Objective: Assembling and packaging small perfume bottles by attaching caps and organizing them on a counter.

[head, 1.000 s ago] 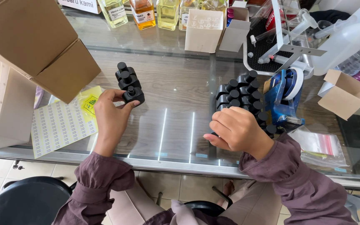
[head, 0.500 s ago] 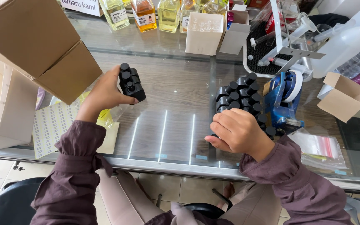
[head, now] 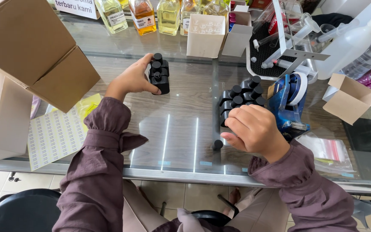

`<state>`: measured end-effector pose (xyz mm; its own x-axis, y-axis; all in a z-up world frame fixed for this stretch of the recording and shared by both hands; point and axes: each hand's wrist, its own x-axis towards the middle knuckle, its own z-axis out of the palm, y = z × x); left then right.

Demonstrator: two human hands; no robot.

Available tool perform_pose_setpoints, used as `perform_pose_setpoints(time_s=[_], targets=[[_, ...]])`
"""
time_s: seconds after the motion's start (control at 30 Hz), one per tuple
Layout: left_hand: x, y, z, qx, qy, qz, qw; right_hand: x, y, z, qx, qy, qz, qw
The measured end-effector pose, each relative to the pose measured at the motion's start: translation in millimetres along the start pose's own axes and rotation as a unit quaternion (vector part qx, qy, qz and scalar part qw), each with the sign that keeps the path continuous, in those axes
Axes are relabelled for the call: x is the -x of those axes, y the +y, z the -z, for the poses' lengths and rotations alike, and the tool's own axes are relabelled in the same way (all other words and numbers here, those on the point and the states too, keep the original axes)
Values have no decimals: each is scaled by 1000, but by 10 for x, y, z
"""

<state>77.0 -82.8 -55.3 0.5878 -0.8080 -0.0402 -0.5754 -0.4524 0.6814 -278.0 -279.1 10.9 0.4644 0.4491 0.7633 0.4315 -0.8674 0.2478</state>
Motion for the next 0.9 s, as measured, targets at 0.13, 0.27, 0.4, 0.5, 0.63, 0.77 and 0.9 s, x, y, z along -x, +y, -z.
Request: perform_pose_setpoints(time_s=[0.13, 0.27, 0.4, 0.5, 0.63, 0.77, 0.9], targets=[[-64, 5, -3, 3, -4, -9, 1000, 33, 9, 28, -5, -13, -54, 998], [-22, 61, -14, 9, -4, -7, 1000, -346, -150, 336, -198, -260, -173, 929], [186, 314, 32, 28, 3, -15, 999, -307, -249, 282, -206, -499, -198, 818], [445, 552, 92, 27, 33, -1, 999, -236, -270, 81, -230, -511, -172, 810], [689, 720, 108, -23, 75, 31, 996, -416, -213, -378, -286, -259, -252, 888], [693, 672, 66, -56, 92, -4, 994, -712, 31, -1097, -204, -34, -248, 946], [657, 568, 51, -72, 111, -60, 989, -827, 299, -1756, -159, 35, -229, 960]])
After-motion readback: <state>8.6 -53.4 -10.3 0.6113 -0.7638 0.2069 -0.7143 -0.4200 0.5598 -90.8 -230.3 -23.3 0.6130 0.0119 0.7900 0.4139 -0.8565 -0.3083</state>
